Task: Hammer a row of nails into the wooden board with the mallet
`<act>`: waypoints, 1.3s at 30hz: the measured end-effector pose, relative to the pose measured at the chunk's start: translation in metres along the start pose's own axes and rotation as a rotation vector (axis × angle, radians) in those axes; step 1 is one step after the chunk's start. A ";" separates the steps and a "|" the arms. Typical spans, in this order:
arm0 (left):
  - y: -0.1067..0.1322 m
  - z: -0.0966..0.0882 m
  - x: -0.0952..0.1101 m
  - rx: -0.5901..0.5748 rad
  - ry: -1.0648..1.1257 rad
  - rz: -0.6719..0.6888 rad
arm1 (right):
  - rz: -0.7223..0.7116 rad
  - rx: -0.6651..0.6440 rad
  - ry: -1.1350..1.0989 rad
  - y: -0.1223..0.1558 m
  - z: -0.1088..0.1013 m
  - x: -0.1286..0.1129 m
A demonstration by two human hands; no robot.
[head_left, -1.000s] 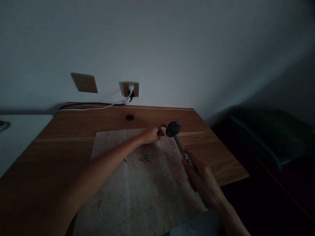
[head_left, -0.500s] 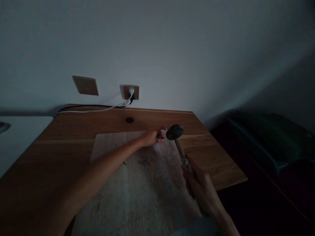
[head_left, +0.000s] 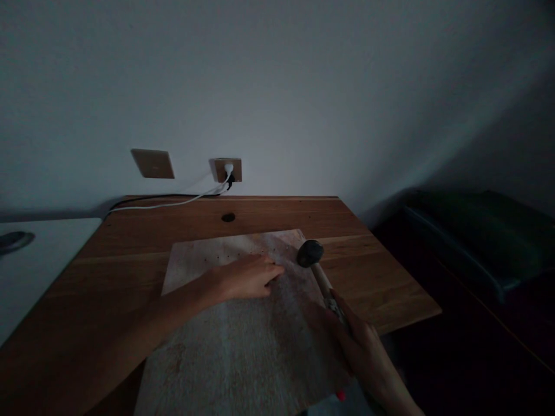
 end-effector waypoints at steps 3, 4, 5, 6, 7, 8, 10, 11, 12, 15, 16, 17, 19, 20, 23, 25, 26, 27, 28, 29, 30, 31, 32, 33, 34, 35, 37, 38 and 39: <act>-0.010 -0.001 -0.009 0.050 0.030 0.011 | 0.005 -0.014 -0.020 0.000 0.001 0.001; -0.016 -0.003 -0.015 0.089 0.068 0.007 | 0.002 -0.012 -0.027 0.000 0.001 0.001; -0.023 -0.004 -0.023 0.140 0.124 -0.003 | -0.007 -0.001 -0.030 -0.001 0.001 0.002; -0.029 -0.005 -0.032 0.198 0.191 -0.020 | -0.018 0.014 -0.033 -0.001 0.002 0.004; -0.036 -0.005 -0.041 0.255 0.269 -0.042 | -0.027 0.028 -0.035 -0.001 0.002 0.005; -0.042 -0.005 -0.049 0.308 0.336 -0.063 | -0.033 0.042 -0.035 -0.002 0.003 0.006; -0.051 -0.002 -0.061 0.379 0.422 -0.076 | -0.035 0.036 -0.033 -0.002 0.004 0.007; -0.054 0.000 -0.065 0.401 0.439 -0.068 | -0.032 0.025 -0.034 -0.002 0.004 0.007; -0.055 0.002 -0.068 0.413 0.447 -0.056 | -0.030 0.014 -0.034 -0.002 0.004 0.007; -0.053 0.006 -0.071 0.439 0.451 -0.051 | -0.021 -0.009 -0.043 -0.001 0.003 0.005; -0.051 0.007 -0.071 0.443 0.450 -0.058 | -0.015 -0.001 -0.048 -0.001 0.002 0.005; -0.050 0.007 -0.071 0.441 0.449 -0.062 | -0.011 0.009 -0.053 -0.001 0.002 0.005; -0.048 0.006 -0.072 0.429 0.449 -0.064 | -0.009 0.021 -0.068 0.000 0.001 0.004; -0.047 0.007 -0.072 0.421 0.449 -0.061 | -0.009 0.020 -0.076 0.000 0.001 0.004; -0.044 0.008 -0.072 0.422 0.431 -0.049 | -0.012 0.003 -0.082 0.000 0.000 0.003; -0.044 0.010 -0.072 0.431 0.413 -0.040 | -0.017 -0.005 -0.069 0.000 0.000 0.001; -0.043 0.011 -0.072 0.432 0.406 -0.037 | -0.020 -0.010 -0.063 0.000 0.000 0.001; -0.043 0.012 -0.073 0.433 0.400 -0.036 | -0.023 -0.013 -0.059 0.000 0.000 0.000; -0.043 0.012 -0.073 0.431 0.393 -0.036 | -0.024 -0.015 -0.056 0.000 -0.001 0.000; -0.043 0.013 -0.073 0.427 0.386 -0.033 | -0.020 -0.015 -0.053 0.000 -0.001 0.000; -0.043 0.013 -0.074 0.424 0.378 -0.027 | -0.017 -0.016 -0.049 0.001 -0.001 0.000; -0.043 0.014 -0.074 0.420 0.367 -0.017 | -0.015 -0.019 -0.044 0.001 -0.001 -0.001; -0.043 0.014 -0.075 0.417 0.353 -0.003 | -0.014 -0.024 -0.040 0.001 -0.001 -0.001; -0.044 0.015 -0.075 0.416 0.337 0.011 | -0.016 -0.034 -0.037 0.001 -0.001 -0.003; -0.044 0.016 -0.076 0.419 0.323 0.022 | -0.023 -0.042 -0.033 0.001 -0.001 -0.005; -0.045 0.016 -0.076 0.428 0.315 0.027 | -0.035 -0.048 -0.029 0.000 -0.001 -0.007; -0.046 0.017 -0.077 0.438 0.327 0.019 | -0.074 -0.053 -0.016 -0.003 0.000 -0.015; -0.047 0.017 -0.077 0.441 0.349 0.007 | -0.094 -0.047 -0.012 -0.005 0.001 -0.020; -0.047 0.016 -0.076 0.440 0.376 -0.009 | -0.112 -0.038 -0.011 -0.007 0.002 -0.025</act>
Point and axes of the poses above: each hand's wrist, its own y-axis away from the middle knuckle, its own z-axis out of the palm, x = y × z, the point moved 1 cm from there along -y, towards the middle knuckle, and after that the axes turned 9 degrees about y, right-handed, at the moved point
